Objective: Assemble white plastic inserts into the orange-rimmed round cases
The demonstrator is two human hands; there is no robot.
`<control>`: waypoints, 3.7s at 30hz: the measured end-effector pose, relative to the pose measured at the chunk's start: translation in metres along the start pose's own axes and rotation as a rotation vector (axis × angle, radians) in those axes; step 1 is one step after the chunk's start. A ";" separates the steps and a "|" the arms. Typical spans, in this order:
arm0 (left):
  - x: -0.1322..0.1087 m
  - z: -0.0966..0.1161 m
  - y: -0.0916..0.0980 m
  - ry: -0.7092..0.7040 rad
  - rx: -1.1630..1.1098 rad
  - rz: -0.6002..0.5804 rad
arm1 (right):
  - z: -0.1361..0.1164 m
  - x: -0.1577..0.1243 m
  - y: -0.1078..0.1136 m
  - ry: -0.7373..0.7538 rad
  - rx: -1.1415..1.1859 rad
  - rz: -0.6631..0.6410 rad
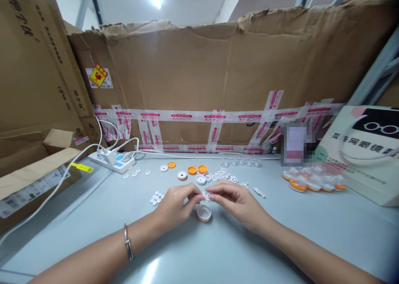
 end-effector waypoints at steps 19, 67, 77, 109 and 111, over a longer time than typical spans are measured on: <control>-0.002 0.001 0.004 -0.010 -0.044 0.045 | -0.019 -0.008 0.008 0.238 -0.257 0.159; -0.008 0.017 0.010 -0.238 -0.127 0.096 | -0.016 -0.006 -0.006 0.145 0.139 -0.029; -0.004 0.014 0.004 -0.182 -0.097 0.029 | -0.009 -0.004 0.001 0.066 0.023 -0.003; -0.008 0.035 0.010 -0.363 -0.149 0.165 | -0.005 -0.005 0.003 -0.048 0.246 0.101; -0.009 0.035 0.011 -0.367 -0.157 0.171 | -0.006 -0.005 0.003 -0.043 0.243 0.099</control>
Point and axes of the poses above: each hand's wrist, its own x-axis towards the middle knuckle, its own y-axis out of the back of the hand, z = x × y, the point moved 7 cm from there along x, towards the middle knuckle, and after that the axes turned 14 degrees about -x, right-handed, at the moved point
